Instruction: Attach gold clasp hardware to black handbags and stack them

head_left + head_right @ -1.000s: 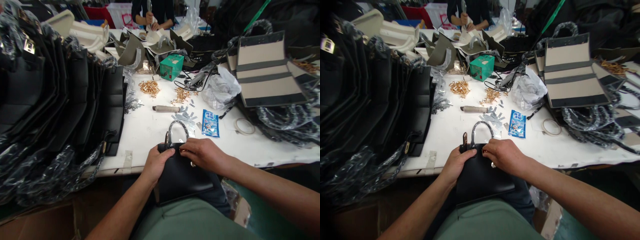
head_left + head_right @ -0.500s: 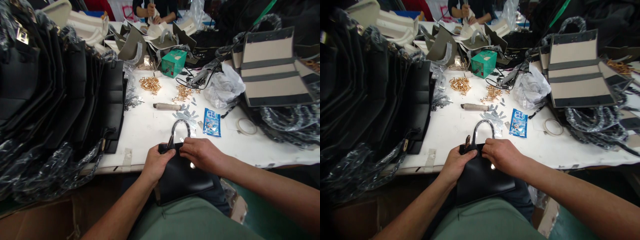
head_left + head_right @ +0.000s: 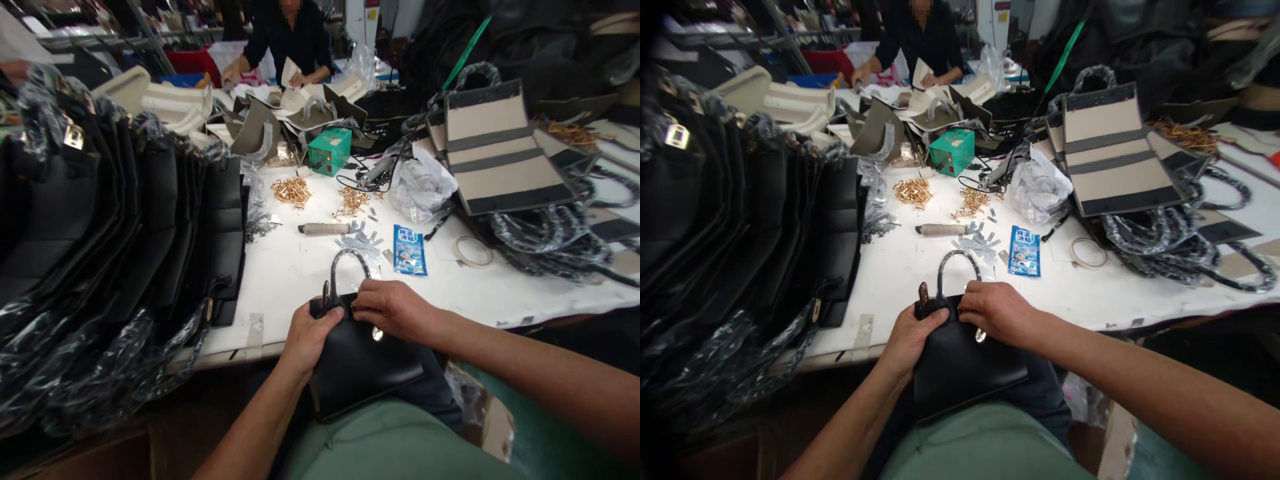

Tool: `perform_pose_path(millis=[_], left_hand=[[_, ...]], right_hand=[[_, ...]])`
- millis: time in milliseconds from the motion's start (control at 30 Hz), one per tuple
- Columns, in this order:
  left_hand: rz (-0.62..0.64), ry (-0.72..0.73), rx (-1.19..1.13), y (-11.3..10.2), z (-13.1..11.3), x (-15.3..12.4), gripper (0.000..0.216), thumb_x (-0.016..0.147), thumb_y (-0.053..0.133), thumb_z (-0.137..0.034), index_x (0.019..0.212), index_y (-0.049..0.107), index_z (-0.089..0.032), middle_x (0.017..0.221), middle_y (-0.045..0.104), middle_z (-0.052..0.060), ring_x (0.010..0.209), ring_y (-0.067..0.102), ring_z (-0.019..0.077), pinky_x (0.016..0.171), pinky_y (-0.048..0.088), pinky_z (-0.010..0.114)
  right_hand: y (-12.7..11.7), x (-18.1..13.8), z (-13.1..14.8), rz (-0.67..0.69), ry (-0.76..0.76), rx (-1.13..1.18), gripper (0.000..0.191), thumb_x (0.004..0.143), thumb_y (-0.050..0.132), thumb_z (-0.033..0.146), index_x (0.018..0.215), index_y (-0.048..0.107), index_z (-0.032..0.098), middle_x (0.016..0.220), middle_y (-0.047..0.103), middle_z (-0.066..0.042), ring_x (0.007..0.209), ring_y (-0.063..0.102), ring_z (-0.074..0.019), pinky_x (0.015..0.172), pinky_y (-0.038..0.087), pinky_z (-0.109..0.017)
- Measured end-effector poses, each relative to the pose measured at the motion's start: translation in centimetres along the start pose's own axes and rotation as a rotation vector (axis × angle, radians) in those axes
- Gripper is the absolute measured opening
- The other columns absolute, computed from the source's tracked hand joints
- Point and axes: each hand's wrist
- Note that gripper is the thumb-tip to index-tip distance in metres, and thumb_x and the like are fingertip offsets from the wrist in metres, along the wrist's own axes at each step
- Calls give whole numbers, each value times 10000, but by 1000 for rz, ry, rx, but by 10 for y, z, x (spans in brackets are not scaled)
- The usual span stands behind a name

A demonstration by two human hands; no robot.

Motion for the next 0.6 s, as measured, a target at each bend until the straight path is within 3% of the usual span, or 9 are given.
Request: perform_pose_path(millis=[167, 300, 467, 533, 600], left_hand=[[31, 164, 55, -2, -15, -24, 291, 717, 787, -354, 931, 713, -171, 827, 707, 20, 761, 610, 169, 742, 481, 265], [-28, 299, 190, -1, -37, -46, 227, 700, 798, -324, 863, 734, -178, 766, 695, 5, 730, 586, 159, 722, 465, 245], [-27, 453, 326, -7, -44, -65, 170, 768, 752, -298, 918, 750, -218, 834, 711, 10, 775, 608, 169, 729, 458, 239], [11, 489, 345, -10, -42, -70, 188, 788, 739, -285, 967, 751, -229, 896, 720, 24, 811, 626, 181, 751, 468, 246], [29, 532, 377, -11, -41, -75, 186, 794, 736, -258, 977, 757, -230, 911, 723, 36, 825, 636, 188, 747, 478, 247]], right_hand=[[-12, -11, 16, -132, -68, 6, 167, 949, 585, 290, 1072, 678, 227, 983, 650, -63, 900, 617, -180, 818, 483, -297], [-18, -22, 35, -319, -102, -12, 235, 932, 607, 302, 1161, 636, 256, 1084, 637, -83, 967, 607, -210, 844, 496, -349], [-13, -36, 46, -644, 8, 7, 764, 774, 788, 349, 1427, 396, 291, 1379, 480, -130, 1269, 464, -307, 1056, 412, -484], [-12, -38, 47, -648, 80, 80, 943, 722, 824, 372, 1489, 285, 270, 1474, 391, -141, 1356, 381, -320, 1116, 354, -492], [-15, -39, 47, -600, 84, 157, 922, 717, 825, 382, 1473, 312, 259, 1442, 441, -129, 1324, 430, -303, 1087, 389, -450]])
Point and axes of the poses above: each hand's wrist, its own x-axis towards the middle knuckle, its own y-axis out of the palm, z = x × y
